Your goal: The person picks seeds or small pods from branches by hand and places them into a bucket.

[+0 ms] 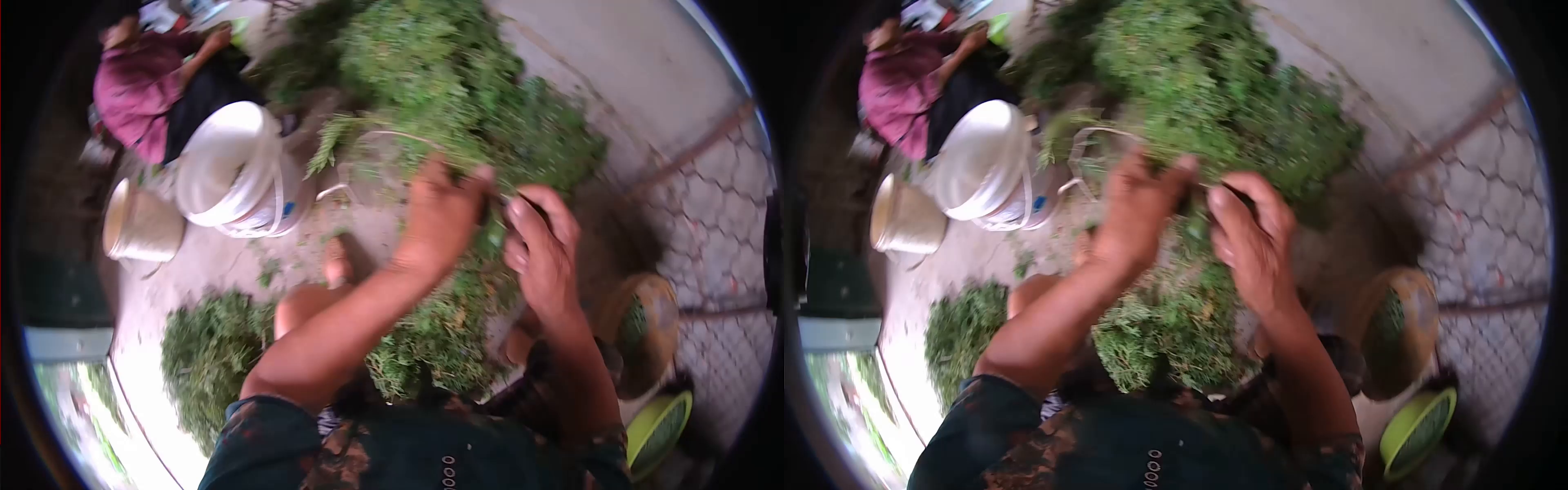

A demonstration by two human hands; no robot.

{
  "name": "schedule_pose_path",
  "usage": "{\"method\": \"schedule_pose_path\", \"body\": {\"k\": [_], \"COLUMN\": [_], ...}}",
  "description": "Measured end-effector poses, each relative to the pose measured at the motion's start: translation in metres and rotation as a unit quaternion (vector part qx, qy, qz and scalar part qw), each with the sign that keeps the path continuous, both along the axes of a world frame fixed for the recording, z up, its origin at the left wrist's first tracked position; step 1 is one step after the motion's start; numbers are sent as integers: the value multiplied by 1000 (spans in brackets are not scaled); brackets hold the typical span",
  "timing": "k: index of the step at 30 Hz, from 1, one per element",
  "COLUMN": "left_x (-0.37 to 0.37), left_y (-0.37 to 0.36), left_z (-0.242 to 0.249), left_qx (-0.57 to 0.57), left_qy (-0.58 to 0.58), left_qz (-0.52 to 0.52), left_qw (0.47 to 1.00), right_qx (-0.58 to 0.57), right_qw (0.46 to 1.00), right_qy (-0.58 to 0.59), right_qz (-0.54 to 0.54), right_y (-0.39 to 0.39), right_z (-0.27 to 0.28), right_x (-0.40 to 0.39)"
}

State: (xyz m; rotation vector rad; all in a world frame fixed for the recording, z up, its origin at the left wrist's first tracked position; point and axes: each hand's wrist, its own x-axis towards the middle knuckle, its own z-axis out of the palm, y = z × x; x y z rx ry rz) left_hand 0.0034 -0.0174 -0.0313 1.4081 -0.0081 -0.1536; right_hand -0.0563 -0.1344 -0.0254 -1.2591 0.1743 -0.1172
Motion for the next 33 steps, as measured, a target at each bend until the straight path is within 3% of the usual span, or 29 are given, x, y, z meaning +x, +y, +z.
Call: {"method": "schedule_pose_path", "body": {"k": [1, 2, 3, 7, 9, 12, 15, 16, 19, 22, 26, 29, 33], "left_x": [2, 1, 7, 7, 6, 6, 5, 5, 6, 5, -9, -19, -21], "left_y": [4, 5, 3, 4, 4, 4, 0, 0, 5, 3, -6, -17, -16], "left_z": [1, 17, 10, 6, 6, 5, 8, 7, 7, 13, 17, 8, 7], "left_qx": [-34, 9, -128, -121, -118, -145, -149, -149, -138, 3, 4, 3, 34], "left_qy": [28, 68, 61, 72, 78, 61, 77, 78, 76, 137, 86, -16, -38], "left_qz": [-16, 5, 2, -10, -10, -9, -8, -12, -43, -51, -146, -192, -189], "left_qw": [999, 998, 990, 990, 990, 988, 986, 986, 987, 989, 986, 981, 981], "right_qx": [69, 112, 158, 279, 275, 138, 106, 167, 208, 204, 165, 77, -98], "right_qw": [997, 993, 987, 959, 960, 987, 992, 982, 973, 975, 983, 997, 991], "right_qy": [-15, -10, -8, 35, 30, 67, 53, 82, 89, 80, 75, 26, -40], "right_qz": [17, 23, 36, 38, 33, 50, 42, 43, 40, 41, 32, 14, -79], "right_y": [-2, -4, -5, -14, -13, -14, -12, -13, -17, -21, -23, -20, -18], "right_z": [3, 6, 10, 11, 10, 5, 6, 9, 10, 5, 5, -1, -8], "right_x": [0, -2, -2, -4, -4, -5, -6, -6, -7, -6, -8, -7, -1]}}
